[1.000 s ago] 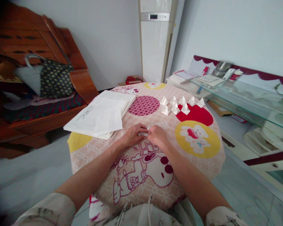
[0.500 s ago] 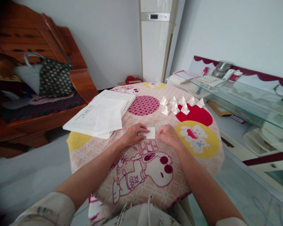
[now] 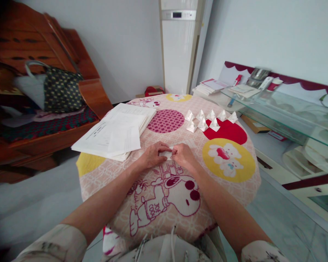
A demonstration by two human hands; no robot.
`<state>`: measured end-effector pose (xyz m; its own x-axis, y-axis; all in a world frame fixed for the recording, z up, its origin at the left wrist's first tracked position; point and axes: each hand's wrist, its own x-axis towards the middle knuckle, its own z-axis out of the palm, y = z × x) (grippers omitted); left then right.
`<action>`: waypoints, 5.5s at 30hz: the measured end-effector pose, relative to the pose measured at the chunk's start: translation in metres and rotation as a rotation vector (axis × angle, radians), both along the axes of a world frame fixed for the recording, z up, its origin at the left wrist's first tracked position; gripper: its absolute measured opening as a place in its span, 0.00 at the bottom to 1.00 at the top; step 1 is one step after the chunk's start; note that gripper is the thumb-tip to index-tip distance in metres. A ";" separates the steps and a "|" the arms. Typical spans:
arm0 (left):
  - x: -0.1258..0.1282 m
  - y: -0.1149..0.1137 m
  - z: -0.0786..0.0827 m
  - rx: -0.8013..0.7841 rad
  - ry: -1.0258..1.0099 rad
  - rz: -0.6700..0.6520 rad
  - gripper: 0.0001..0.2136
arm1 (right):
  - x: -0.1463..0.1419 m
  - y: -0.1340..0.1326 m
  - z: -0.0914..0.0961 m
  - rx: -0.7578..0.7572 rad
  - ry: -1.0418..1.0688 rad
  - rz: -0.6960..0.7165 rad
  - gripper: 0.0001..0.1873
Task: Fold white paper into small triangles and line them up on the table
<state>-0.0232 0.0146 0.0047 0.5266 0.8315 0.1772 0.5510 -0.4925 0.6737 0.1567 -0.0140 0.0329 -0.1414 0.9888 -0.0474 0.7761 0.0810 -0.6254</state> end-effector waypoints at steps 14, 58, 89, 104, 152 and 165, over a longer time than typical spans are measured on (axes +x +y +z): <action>-0.028 0.017 -0.004 -0.104 -0.130 -0.278 0.30 | 0.011 0.003 -0.003 -0.140 0.167 0.006 0.03; 0.000 -0.007 0.039 -0.079 -0.283 -0.032 0.09 | 0.016 0.002 0.000 -0.134 0.562 0.200 0.19; -0.003 0.001 0.027 -0.021 -0.593 0.045 0.21 | 0.015 -0.005 0.003 0.060 0.626 0.039 0.15; -0.006 -0.007 0.031 0.422 -0.303 0.037 0.16 | 0.016 -0.003 -0.008 0.105 0.606 0.023 0.15; -0.026 -0.007 0.023 0.339 0.157 -0.387 0.18 | 0.036 -0.001 0.001 -0.225 0.495 -0.118 0.40; -0.027 -0.002 0.011 0.363 0.049 -0.396 0.15 | 0.039 -0.010 0.005 -0.212 0.183 0.050 0.48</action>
<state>-0.0499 0.0124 0.0161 0.8023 0.4575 0.3834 0.3026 -0.8654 0.3995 0.1952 -0.0243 0.0375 -0.2148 0.9513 -0.2212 0.6471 -0.0311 -0.7617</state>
